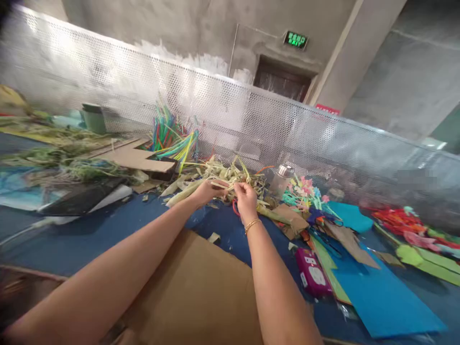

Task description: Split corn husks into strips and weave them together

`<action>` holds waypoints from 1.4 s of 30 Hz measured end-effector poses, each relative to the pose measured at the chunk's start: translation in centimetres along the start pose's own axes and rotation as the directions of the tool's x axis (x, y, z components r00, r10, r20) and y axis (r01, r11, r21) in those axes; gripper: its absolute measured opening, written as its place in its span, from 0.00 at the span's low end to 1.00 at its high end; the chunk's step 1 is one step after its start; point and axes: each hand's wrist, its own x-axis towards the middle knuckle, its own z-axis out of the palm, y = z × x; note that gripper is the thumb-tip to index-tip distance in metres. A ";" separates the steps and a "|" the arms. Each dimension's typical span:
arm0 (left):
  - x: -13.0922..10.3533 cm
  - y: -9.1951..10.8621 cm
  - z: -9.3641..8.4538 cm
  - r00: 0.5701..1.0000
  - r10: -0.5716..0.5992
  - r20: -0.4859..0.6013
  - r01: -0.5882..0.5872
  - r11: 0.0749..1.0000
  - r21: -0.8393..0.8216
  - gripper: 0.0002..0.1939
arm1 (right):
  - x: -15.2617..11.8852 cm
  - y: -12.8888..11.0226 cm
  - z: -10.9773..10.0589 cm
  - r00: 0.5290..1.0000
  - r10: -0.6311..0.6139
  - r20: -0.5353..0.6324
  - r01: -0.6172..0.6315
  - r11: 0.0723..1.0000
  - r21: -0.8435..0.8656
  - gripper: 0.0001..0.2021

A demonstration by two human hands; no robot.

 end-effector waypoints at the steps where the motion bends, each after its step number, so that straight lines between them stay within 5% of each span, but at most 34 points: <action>1: -0.1 0.0 0.1 1.000 -0.007 -0.013 0.007 1.000 -0.007 0.24 | 0.0 0.0 0.0 1.000 0.005 -0.004 -0.005 1.000 0.021 0.14; 6: -0.4 0.3 0.2 1.000 -0.016 -0.011 0.015 0.999 -0.035 0.24 | 0.2 0.2 -0.2 1.000 0.015 0.027 -0.015 1.000 0.003 0.15; 16: -1.1 1.6 0.4 0.982 0.012 0.190 -0.004 0.999 -0.040 0.22 | -0.1 -1.3 -0.5 0.988 -0.086 0.129 0.119 0.954 -0.275 0.09; 25: -1.5 2.4 1.1 0.989 0.013 0.148 -0.010 1.000 -0.016 0.18 | -0.1 -1.3 -0.4 0.992 -0.039 0.124 0.079 0.938 -0.337 0.14; 31: -1.2 2.0 1.3 0.998 0.016 0.068 -0.017 1.000 0.020 0.14 | -0.4 -0.2 0.3 0.999 0.023 0.040 -0.016 0.986 -0.168 0.13; 37: -1.3 1.7 0.7 0.999 -0.015 0.047 0.014 1.000 0.021 0.14 | -0.6 0.2 0.7 0.979 0.102 0.174 -0.101 0.995 -0.013 0.15; 42: -1.6 2.0 0.8 0.988 -0.069 0.137 0.067 0.998 0.021 0.14 | 0.0 0.0 -0.1 0.972 0.109 0.210 -0.105 0.994 -0.030 0.15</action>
